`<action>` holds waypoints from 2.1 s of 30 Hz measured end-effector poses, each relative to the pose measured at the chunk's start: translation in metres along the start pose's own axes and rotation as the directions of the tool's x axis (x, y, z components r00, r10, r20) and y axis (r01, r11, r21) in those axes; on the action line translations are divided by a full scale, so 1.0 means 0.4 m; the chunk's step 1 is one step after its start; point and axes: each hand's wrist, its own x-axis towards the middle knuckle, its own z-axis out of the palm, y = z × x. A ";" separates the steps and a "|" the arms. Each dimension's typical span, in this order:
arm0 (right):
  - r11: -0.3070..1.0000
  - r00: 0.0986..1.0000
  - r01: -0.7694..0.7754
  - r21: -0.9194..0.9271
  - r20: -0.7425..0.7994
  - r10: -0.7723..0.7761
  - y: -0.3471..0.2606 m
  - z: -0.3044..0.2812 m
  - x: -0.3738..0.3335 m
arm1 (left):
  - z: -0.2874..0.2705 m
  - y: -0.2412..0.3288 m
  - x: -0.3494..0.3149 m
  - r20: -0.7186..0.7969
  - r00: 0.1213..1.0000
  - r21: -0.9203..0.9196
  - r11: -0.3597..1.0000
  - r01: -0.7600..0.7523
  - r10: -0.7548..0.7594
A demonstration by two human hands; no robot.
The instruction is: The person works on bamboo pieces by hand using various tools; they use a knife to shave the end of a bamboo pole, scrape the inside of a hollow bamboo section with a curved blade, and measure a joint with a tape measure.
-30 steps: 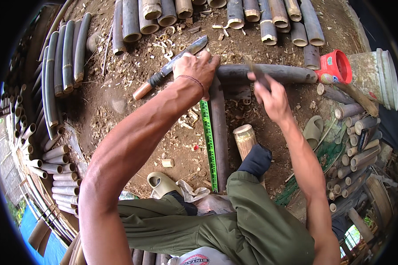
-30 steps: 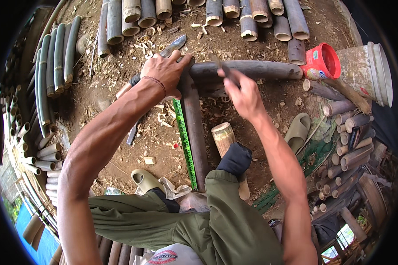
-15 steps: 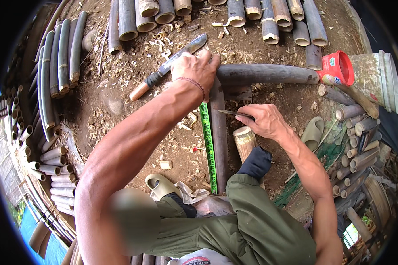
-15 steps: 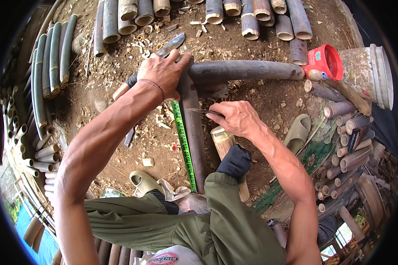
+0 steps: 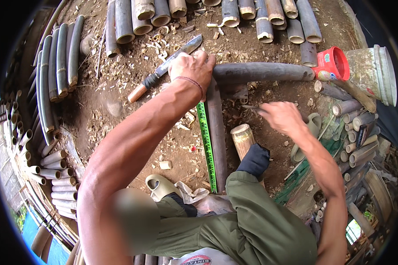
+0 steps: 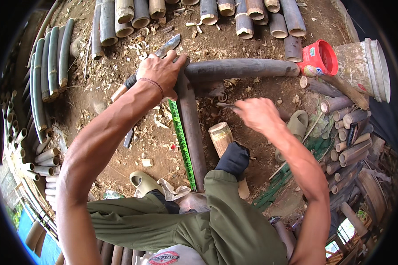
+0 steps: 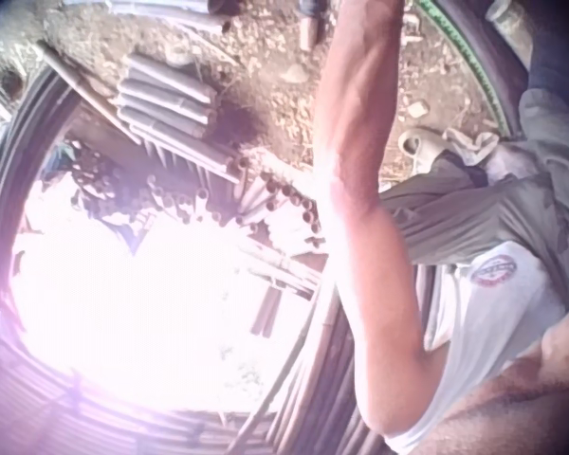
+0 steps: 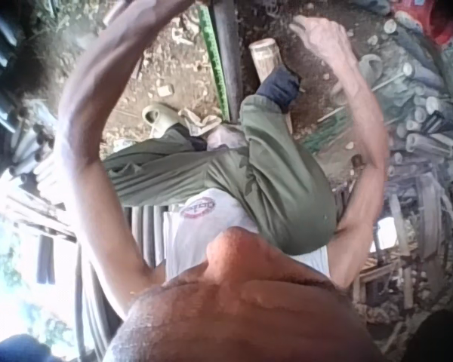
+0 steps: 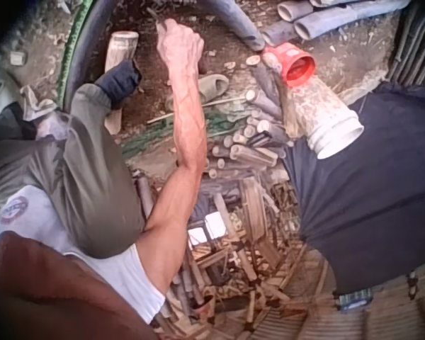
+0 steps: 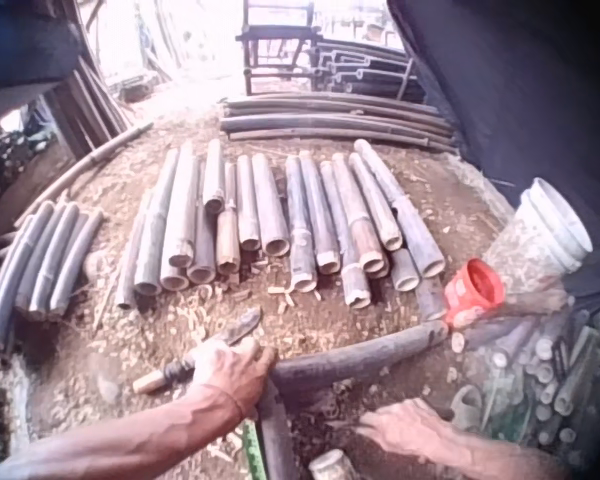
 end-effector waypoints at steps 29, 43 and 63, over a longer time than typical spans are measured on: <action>0.920 0.980 0.190 0.342 -0.006 -0.200 -0.195 0.228 -0.208 | -0.047 0.034 -0.019 0.014 1.000 0.151 0.989 0.006 -0.008; 0.979 0.997 0.060 0.194 0.031 -0.067 -0.127 0.160 -0.267 | -0.061 0.025 -0.018 0.022 1.000 0.080 0.997 0.020 -0.022; 0.939 0.978 0.155 0.308 0.088 -0.190 -0.215 0.232 -0.233 | -0.036 0.025 0.001 0.049 0.999 0.034 0.999 -0.005 0.003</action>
